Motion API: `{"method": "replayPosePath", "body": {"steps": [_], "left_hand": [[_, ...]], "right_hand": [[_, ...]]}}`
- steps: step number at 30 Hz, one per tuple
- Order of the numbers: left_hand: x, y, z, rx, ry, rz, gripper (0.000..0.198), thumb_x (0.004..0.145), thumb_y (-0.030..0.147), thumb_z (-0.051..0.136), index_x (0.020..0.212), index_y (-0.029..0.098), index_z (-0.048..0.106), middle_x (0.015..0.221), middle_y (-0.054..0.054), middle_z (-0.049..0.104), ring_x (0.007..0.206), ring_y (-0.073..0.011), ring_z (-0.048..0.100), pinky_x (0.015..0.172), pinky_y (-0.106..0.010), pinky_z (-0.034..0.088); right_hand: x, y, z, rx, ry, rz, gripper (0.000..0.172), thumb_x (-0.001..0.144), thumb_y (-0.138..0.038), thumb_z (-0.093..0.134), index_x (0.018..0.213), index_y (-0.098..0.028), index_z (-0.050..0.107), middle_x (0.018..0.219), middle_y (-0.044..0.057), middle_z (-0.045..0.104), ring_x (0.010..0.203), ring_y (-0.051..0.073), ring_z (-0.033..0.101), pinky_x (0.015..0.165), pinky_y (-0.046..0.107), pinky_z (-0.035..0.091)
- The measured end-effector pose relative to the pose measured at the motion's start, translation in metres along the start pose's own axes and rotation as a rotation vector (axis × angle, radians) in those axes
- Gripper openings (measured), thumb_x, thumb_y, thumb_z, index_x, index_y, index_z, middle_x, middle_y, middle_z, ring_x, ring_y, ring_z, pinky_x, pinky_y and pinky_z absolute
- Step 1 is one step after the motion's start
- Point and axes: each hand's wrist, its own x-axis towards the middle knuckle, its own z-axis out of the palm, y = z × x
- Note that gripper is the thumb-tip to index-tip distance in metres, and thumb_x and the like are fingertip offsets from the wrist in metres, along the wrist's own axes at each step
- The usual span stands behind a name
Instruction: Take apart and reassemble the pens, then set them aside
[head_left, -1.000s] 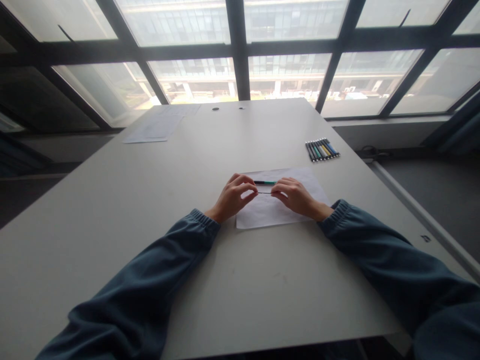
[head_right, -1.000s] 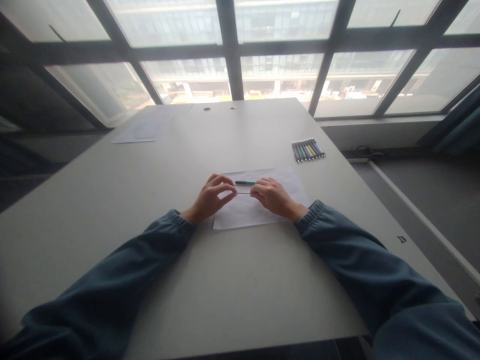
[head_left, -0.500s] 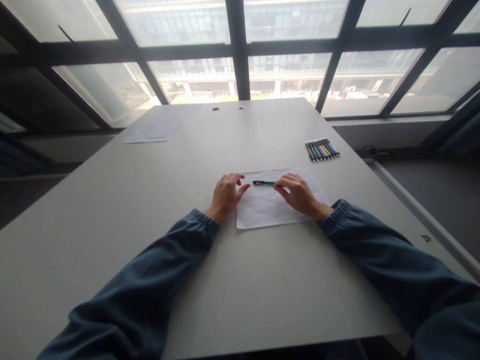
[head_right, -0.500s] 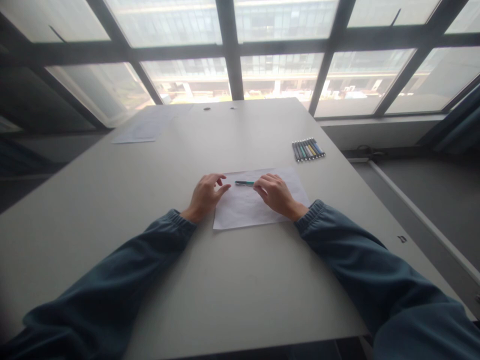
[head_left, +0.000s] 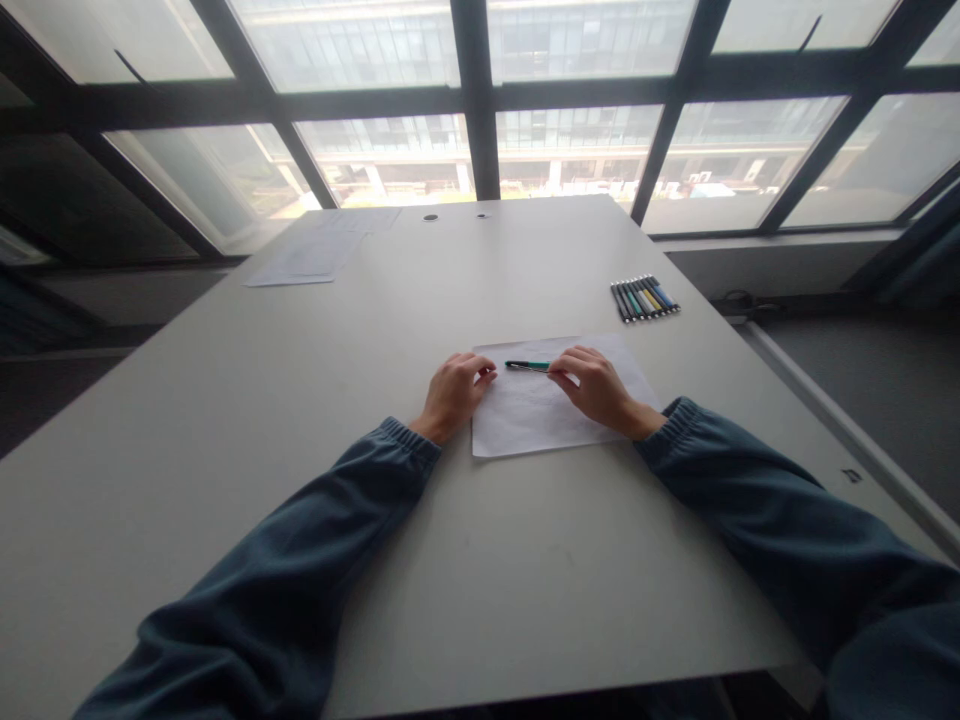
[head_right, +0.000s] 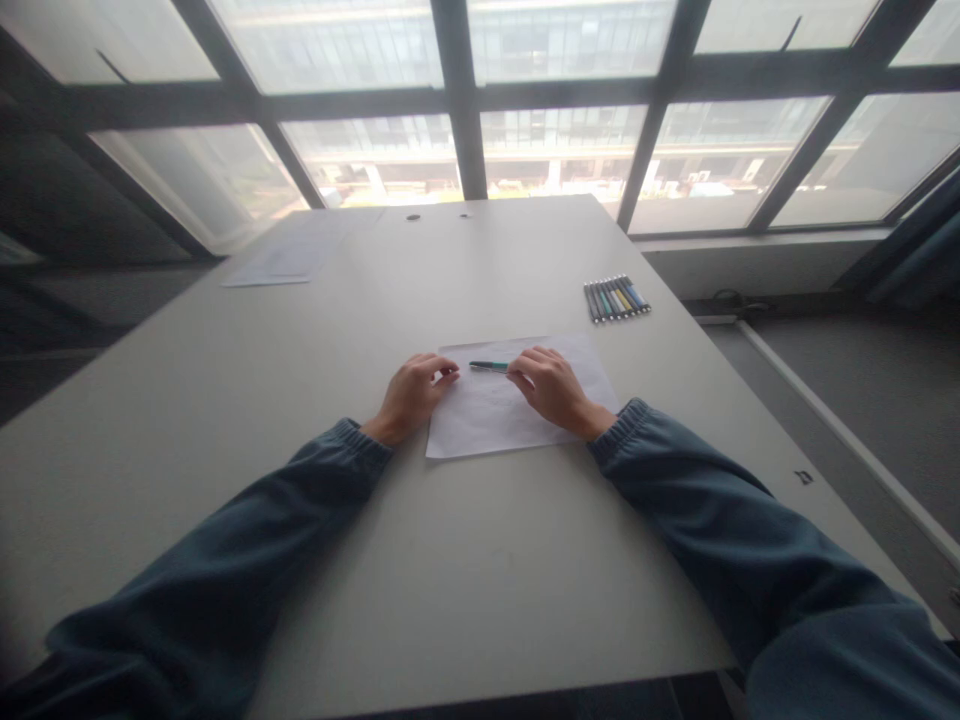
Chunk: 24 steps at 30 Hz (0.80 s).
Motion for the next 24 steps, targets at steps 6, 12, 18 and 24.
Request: {"method": "replayPosePath", "body": {"steps": [6,12,18,24], "left_hand": [[0.001,0.012,-0.005,-0.131,0.098,0.115,0.009,0.093,0.026,0.064,0.096,0.02,0.071,0.085,-0.002,0.072,0.076,-0.0173,0.061,0.077,-0.032,0.051],[0.001,0.017,-0.005,-0.239,0.147,0.177,0.011,0.094,0.028,0.064,0.095,0.019,0.071,0.088,-0.004,0.073,0.077,-0.0163,0.062,0.076,-0.031,0.054],[0.0,0.016,-0.003,-0.266,0.149,0.188,0.01,0.093,0.027,0.066,0.096,0.02,0.072,0.085,-0.003,0.072,0.072,-0.014,0.063,0.072,-0.028,0.054],[0.0,0.017,-0.003,-0.263,0.128,0.191,0.011,0.093,0.028,0.066,0.095,0.02,0.073,0.085,-0.003,0.072,0.071,-0.0135,0.062,0.07,-0.026,0.054]], "right_hand": [[0.0,0.001,0.0,-0.012,0.059,-0.017,0.015,0.098,-0.023,0.056,0.086,-0.021,0.066,0.083,0.005,0.067,0.082,0.022,0.058,0.081,0.035,0.044],[0.0,0.0,-0.001,-0.027,0.05,-0.037,0.015,0.098,-0.023,0.056,0.087,-0.022,0.067,0.085,0.005,0.067,0.084,0.021,0.058,0.082,0.035,0.043],[0.0,-0.001,-0.001,-0.036,0.057,-0.042,0.016,0.098,-0.023,0.056,0.086,-0.021,0.066,0.085,0.005,0.068,0.083,0.021,0.058,0.082,0.035,0.043],[0.001,-0.002,-0.002,-0.029,0.042,-0.056,0.018,0.099,-0.024,0.055,0.085,-0.022,0.066,0.085,0.005,0.068,0.085,0.021,0.059,0.082,0.035,0.042]]}}
